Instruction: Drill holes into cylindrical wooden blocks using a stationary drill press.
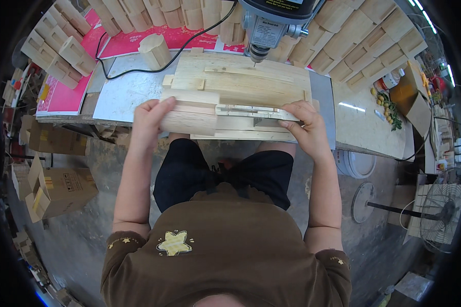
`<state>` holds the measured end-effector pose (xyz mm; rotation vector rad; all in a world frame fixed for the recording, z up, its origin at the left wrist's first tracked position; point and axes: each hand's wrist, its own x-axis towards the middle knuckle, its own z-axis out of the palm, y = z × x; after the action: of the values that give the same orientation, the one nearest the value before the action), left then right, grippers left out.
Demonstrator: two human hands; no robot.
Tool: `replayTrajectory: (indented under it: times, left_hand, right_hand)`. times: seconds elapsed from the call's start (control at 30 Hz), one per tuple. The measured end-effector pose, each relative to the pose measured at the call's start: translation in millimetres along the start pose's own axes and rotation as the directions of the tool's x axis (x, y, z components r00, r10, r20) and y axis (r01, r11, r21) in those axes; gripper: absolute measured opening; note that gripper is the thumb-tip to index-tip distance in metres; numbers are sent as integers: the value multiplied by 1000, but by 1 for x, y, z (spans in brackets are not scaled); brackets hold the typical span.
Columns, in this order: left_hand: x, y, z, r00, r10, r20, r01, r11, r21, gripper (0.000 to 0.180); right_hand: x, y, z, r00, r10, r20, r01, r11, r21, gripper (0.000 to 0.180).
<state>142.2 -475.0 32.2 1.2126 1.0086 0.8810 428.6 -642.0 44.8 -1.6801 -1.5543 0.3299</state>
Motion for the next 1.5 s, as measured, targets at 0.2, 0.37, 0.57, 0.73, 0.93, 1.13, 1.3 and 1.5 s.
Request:
replayTrajectory:
  times: [0.2, 0.37, 0.57, 0.73, 0.93, 1.13, 1.3, 1.5]
  left_hand:
    - [-1, -23, 25, 989, -93, 115, 101, 993, -63, 33]
    - [11, -44, 48, 953, -38, 301, 49, 998, -29, 30]
    - [19, -69, 69, 870, 291, 399, -366, 922, 125, 49]
    - [31, -78, 84, 776, 454, 437, -619, 679, 394, 63]
    - [69, -81, 91, 737, 577, 353, -632, 401, 663, 67]
    - [80, -81, 69, 732, 563, 384, -638, 368, 676, 62]
    - [82, -84, 69, 729, 551, 406, -654, 389, 649, 61]
    - [83, -87, 65, 724, 554, 411, -662, 390, 641, 59]
  right_hand:
    - [1, 0, 6, 996, 39, 75, -44, 997, 61, 25]
    - [6, 9, 20, 997, 51, 64, -57, 994, 96, 26]
    - [10, 33, 9, 998, -11, -65, 2, 990, -141, 27]
    - [30, 59, 3, 987, -56, -151, 21, 976, -219, 30]
    - [71, 68, 11, 980, -29, -195, -16, 975, -222, 32]
    - [72, 59, 32, 979, 13, -204, -51, 982, -184, 35]
    - [80, 58, 7, 947, 38, -319, -13, 997, 80, 35]
    - [163, -17, -67, 803, -118, -584, 222, 969, 110, 25]
